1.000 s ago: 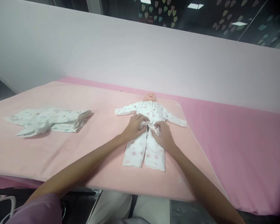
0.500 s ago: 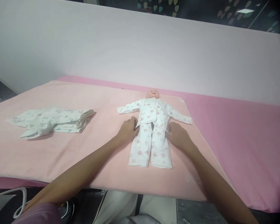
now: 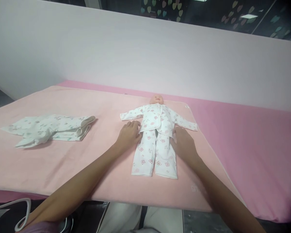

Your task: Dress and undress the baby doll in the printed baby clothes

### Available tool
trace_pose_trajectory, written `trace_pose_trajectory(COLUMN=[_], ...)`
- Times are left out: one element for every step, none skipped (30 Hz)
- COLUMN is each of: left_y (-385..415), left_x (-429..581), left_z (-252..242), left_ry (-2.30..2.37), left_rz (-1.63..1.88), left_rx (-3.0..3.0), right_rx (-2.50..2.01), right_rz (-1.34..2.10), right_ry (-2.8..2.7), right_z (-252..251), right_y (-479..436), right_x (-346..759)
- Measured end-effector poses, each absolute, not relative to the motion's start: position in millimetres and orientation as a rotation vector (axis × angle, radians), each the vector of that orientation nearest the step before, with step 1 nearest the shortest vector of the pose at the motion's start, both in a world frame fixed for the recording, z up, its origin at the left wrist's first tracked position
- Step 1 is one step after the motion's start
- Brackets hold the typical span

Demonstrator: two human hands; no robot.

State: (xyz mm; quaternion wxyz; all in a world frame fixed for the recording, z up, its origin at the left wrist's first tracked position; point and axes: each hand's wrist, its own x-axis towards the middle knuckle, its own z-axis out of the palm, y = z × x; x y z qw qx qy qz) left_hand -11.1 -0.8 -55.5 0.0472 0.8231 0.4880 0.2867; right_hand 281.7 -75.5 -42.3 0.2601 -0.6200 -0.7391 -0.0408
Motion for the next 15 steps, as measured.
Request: trace_pose_trajectory(left_y=[0,0,1,1,2,3,3,3,3,3,2,1,1,0,1], left_x=[-11,-12,-12,-14,-15,-16,-18,-20,-22,-23,-25,-26,-26,-26,-24], left_z=[-55,-54,-52,-50,-48,-46,-44,-43,-41,-40,-39,-36,-33,-28,-22], left_ry=[1.471,1.464,1.469,1.492,1.524,1.559,1.587,1.604,1.612,1.615,1.615,1.616,1.617,1.611,1.588], left_rz=[0.867,0.843,0.807,0.764,0.719,0.671,0.621,0.57,0.521,0.483,0.455,0.432,0.417,0.409,0.409], left_rx=[2.532,2.545,2.553,2.559,2.566,2.576,2.588,2.602,2.618,2.636,2.659,2.682,2.7,2.708,2.704], right_rx=[-1.607,-1.549,-1.505,-1.475,-1.455,-1.442,-1.43,-1.417,-1.403,-1.389,-1.38,-1.376,-1.374,-1.374,-1.373], right_rz=[-0.163,-0.207,-0.238,-0.256,-0.258,-0.245,-0.221,-0.185,-0.143,-0.096,-0.045,0.005,0.052,0.095,0.127], right_ry=[-1.993,-1.991,-1.993,-1.996,-2.003,-2.012,-2.02,-2.026,-2.029,-2.027,-2.014,-1.991,-1.961,-1.929,-1.899], right_z=[-43,-44,-45,-47,-50,-52,-55,-56,-58,-58,-57,-55,-52,-47,-42], right_y=[-76,-76,-76,-76,-76,-75,-75,-75,-74,-74,-74,-72,-70,-66,-60], right_x=[276,271,267,263,261,259,259,259,260,262,263,264,265,265,266])
